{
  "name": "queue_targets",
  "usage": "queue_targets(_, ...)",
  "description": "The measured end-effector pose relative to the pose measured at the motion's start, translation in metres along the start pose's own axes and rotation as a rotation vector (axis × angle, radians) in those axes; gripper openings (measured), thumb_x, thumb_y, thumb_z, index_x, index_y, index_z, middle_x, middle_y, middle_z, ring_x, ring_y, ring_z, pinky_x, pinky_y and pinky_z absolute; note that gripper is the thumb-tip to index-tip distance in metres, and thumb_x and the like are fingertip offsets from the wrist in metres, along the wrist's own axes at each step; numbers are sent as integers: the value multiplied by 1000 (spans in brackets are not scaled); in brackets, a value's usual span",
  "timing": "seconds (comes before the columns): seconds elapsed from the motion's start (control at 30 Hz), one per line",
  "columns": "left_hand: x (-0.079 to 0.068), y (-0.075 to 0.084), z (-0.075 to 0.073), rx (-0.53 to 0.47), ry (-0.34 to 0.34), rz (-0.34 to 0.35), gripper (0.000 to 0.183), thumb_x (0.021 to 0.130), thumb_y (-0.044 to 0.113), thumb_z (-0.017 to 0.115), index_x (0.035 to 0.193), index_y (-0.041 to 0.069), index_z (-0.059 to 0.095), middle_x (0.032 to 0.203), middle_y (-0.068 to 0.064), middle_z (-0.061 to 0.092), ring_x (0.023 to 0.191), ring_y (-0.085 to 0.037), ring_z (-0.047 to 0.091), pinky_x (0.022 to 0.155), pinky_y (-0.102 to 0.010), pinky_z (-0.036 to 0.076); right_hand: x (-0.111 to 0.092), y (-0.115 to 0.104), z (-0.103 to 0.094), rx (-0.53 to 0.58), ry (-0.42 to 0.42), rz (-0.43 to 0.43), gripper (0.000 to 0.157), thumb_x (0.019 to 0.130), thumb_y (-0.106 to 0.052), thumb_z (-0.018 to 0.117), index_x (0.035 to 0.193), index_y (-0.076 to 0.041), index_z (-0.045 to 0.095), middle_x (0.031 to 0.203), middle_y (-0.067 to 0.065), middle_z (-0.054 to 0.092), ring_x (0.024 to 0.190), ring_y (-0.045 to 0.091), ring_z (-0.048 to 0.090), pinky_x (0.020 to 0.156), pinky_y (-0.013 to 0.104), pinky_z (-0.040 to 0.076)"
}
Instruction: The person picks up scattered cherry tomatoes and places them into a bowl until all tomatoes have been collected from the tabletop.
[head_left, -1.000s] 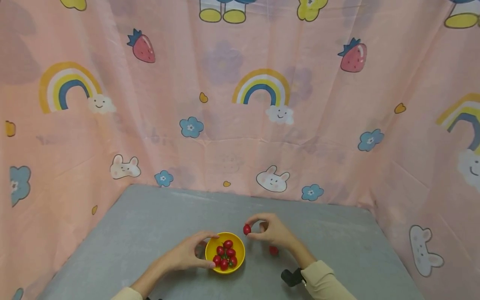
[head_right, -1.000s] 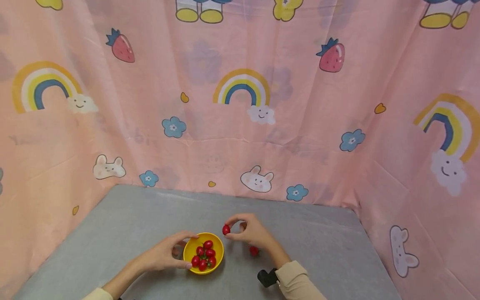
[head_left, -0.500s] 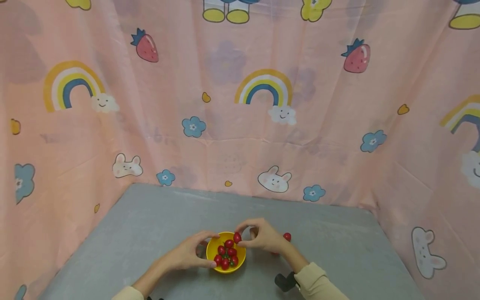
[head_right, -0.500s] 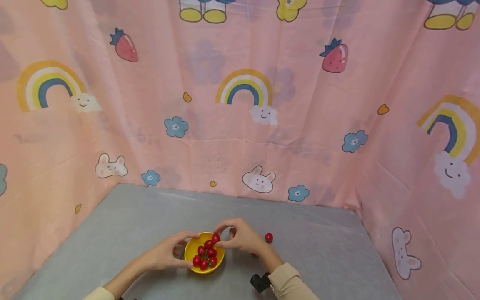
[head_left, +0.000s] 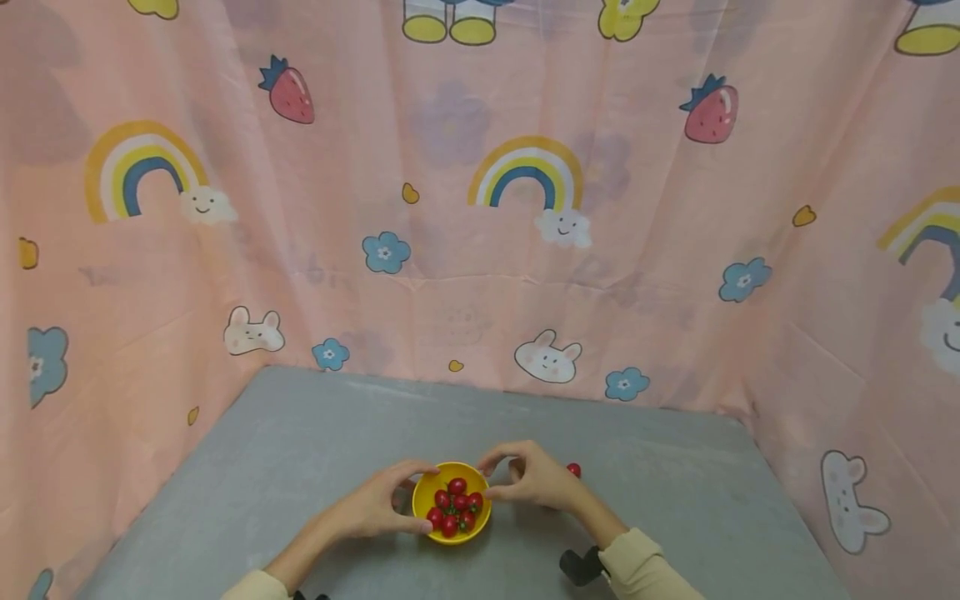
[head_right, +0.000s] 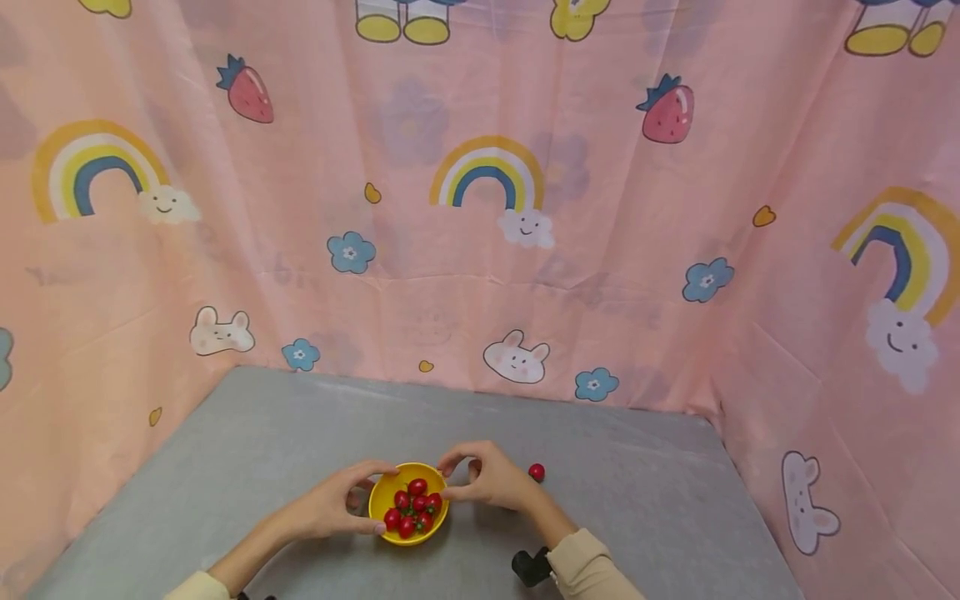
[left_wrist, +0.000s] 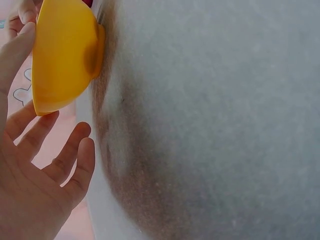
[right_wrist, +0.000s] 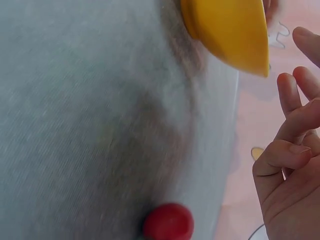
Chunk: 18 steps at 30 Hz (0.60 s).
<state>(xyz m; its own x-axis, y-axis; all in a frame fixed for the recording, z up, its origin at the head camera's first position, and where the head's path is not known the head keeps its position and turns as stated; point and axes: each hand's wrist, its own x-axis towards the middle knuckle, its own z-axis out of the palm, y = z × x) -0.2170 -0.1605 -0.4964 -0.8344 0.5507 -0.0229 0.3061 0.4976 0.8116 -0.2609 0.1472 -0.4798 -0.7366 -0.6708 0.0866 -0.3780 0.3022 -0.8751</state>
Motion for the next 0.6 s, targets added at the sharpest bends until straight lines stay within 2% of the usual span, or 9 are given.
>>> queue_targets(0.07, 0, 1, 0, 3, 2, 0, 66, 86, 35, 84, 143, 20, 54, 145, -6, 50, 114, -26, 57, 85, -42, 53, -3, 2, -4, -3, 6, 8, 26, 88, -13, 82, 113, -12, 74, 103, 4, 68, 51, 11, 42, 47, 22, 39)
queue_targets(0.3, 1, 0, 0, 12, -2, 4, 66, 86, 35, 84, 142, 20, 55, 145, -5, 50, 115, -26, 57, 84, -38, 52, -21, 16, -19, 18, 54, 22, 28, 90, -8, 79, 116, -1, 71, 107, 21, 67, 48, 9, 41, 44, 21, 38)
queue_targets(0.6, 0, -2, 0, 19, -2, 15, 65, 86, 35, 84, 142, 21, 55, 144, -3, 51, 114, -26, 57, 83, -36, 52, -55, 41, -50, 37, 148, -4, 33, 89, -3, 78, 118, 5, 66, 109, 28, 63, 50, 7, 38, 46, 22, 37)
